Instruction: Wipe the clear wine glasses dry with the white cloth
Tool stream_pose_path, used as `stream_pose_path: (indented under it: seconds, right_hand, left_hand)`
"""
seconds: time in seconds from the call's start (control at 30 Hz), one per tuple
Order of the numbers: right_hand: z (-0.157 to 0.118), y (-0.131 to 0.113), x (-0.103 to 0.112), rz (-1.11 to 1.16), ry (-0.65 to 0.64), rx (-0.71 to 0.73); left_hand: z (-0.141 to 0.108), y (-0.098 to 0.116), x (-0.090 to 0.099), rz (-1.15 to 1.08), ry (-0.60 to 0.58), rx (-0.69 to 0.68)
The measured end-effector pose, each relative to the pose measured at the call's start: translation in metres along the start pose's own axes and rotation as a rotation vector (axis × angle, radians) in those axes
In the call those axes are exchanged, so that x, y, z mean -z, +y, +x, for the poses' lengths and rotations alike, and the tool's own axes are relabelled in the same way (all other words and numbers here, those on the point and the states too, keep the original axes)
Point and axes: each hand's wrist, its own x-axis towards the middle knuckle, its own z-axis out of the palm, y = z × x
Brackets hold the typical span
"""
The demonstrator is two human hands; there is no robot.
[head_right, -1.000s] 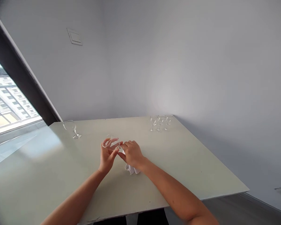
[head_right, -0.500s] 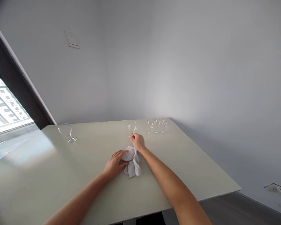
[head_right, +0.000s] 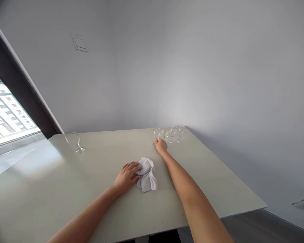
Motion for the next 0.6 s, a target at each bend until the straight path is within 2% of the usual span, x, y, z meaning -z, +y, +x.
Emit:
stream_pose_path:
  seconds: [0.1, 0.2, 0.37, 0.47, 0.53, 0.6]
  right_hand:
    - [-0.007, 0.001, 0.007, 0.025, -0.014, -0.032]
    - [-0.025, 0.004, 0.016, 0.063, -0.083, -0.041]
    - [-0.061, 0.011, 0.033, 0.165, -0.462, 0.021]
    - [-0.073, 0.011, 0.037, 0.268, -0.715, 0.084]
    - [-0.080, 0.009, 0.035, 0.361, -0.802, 0.115]
    - [-0.087, 0.005, 0.027, 0.445, -0.831, 0.138]
  left_hand:
    - [0.000, -0.002, 0.000, -0.073, 0.028, 0.028]
    - [0.003, -0.006, -0.002, -0.222, 0.119, 0.171]
    - [0.013, -0.017, 0.004, -0.640, 0.515, 0.531]
    - [0.015, -0.037, 0.024, -0.667, 0.757, 0.658]
    - [0.012, -0.057, 0.045, -0.672, 0.939, 0.738]
    - [0.008, -0.080, 0.071, -0.709, 1.069, 0.796]
